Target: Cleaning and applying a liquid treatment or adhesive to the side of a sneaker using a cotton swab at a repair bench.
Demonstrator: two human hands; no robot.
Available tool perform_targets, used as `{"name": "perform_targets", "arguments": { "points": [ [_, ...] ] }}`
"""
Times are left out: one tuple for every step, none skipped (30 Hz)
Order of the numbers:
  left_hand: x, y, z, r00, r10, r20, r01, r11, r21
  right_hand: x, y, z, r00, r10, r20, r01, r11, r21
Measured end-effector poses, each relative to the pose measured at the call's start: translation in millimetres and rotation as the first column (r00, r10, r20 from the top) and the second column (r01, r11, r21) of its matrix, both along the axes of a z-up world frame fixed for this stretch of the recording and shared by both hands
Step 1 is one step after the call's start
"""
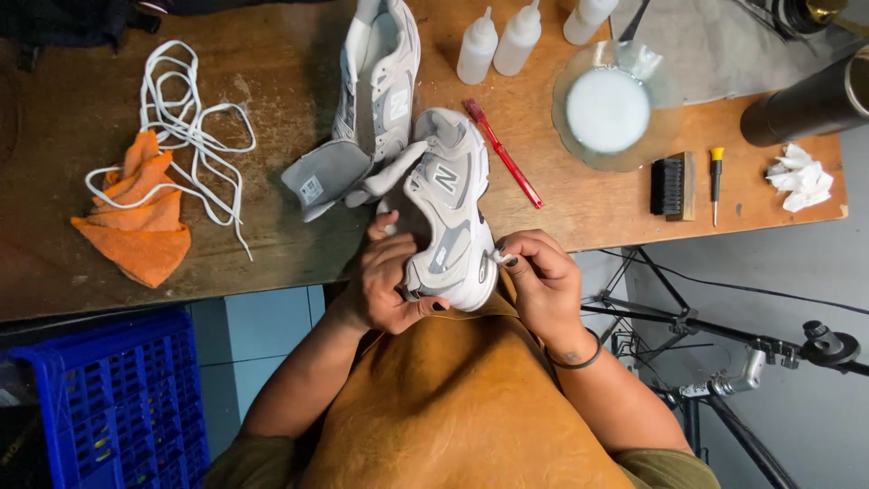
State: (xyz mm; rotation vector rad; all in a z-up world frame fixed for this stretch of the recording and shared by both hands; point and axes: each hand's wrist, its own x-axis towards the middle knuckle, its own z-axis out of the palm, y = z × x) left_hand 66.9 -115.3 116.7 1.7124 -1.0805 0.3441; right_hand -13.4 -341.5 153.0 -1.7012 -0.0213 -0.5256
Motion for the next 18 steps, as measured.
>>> {"name": "perform_targets", "arguments": {
  "points": [
    [6,-3,17,0.999,0.017,0.041,-0.013,0.995,-0.1,3,-1,13,1.0,0.027,0.009,-0.027,1.0,-0.006],
    [13,-7,36,0.996,0.037,0.08,-0.021,0.98,-0.199,7,-3,27,0.998,0.054,0.017,-0.053,0.998,-0.014],
    [18,-8,37,0.995,0.037,0.094,-0.018,0.979,-0.201,11,-3,42,0.998,0.054,0.031,-0.053,0.998,-0.016],
    [24,-10,38,0.995,0.053,0.088,-0.032,0.974,-0.223,16,-3,56,0.992,0.09,0.086,-0.082,0.993,-0.09],
    [29,-11,38,0.995,0.067,0.08,-0.046,0.968,-0.246,20,-3,71,0.982,0.128,0.135,-0.105,0.98,-0.167],
    [33,-15,50,0.994,0.067,0.091,-0.042,0.967,-0.25,20,-1,76,0.981,0.128,0.147,-0.102,0.98,-0.171],
    [37,-18,62,0.996,0.076,0.054,-0.06,0.966,-0.252,19,1,81,0.975,0.122,0.185,-0.086,0.978,-0.191],
    [40,-21,73,0.996,0.085,0.017,-0.078,0.964,-0.253,18,3,85,0.968,0.117,0.223,-0.07,0.975,-0.211],
    [40,-23,74,0.996,0.083,0.02,-0.075,0.964,-0.254,17,2,85,0.967,0.115,0.225,-0.067,0.975,-0.212],
    [41,-25,74,0.991,0.136,0.0,-0.132,0.965,-0.224,17,0,85,0.961,0.099,0.258,-0.037,0.972,-0.233],
    [43,-27,74,0.982,0.188,-0.015,-0.187,0.963,-0.195,18,-1,85,0.953,0.083,0.292,-0.006,0.967,-0.254],
    [50,-31,82,0.983,0.185,-0.01,-0.183,0.963,-0.198,27,-5,82,0.951,0.08,0.298,-0.001,0.967,-0.256],
    [52,-35,90,0.987,0.161,-0.007,-0.159,0.964,-0.212,30,-9,79,0.953,0.063,0.296,0.02,0.963,-0.27],
    [53,-39,97,0.99,0.138,-0.004,-0.135,0.965,-0.226,33,-13,76,0.955,0.046,0.294,0.041,0.958,-0.283],
    [49,-42,107,0.991,0.134,0.001,-0.13,0.965,-0.229,27,-9,86,0.953,0.044,0.299,0.046,0.957,-0.285],
    [45,-45,118,0.986,0.165,-0.025,-0.167,0.973,-0.16,20,-4,97,0.95,0.097,0.297,0.032,0.915,-0.402],
    [43,-46,128,0.98,0.193,-0.046,-0.196,0.977,-0.086,14,2,106,0.947,0.144,0.289,0.024,0.861,-0.509],
    [48,-46,128,0.982,0.185,-0.039,-0.187,0.979,-0.085,26,-2,103,0.946,0.136,0.295,0.035,0.861,-0.507]
  ]
}}
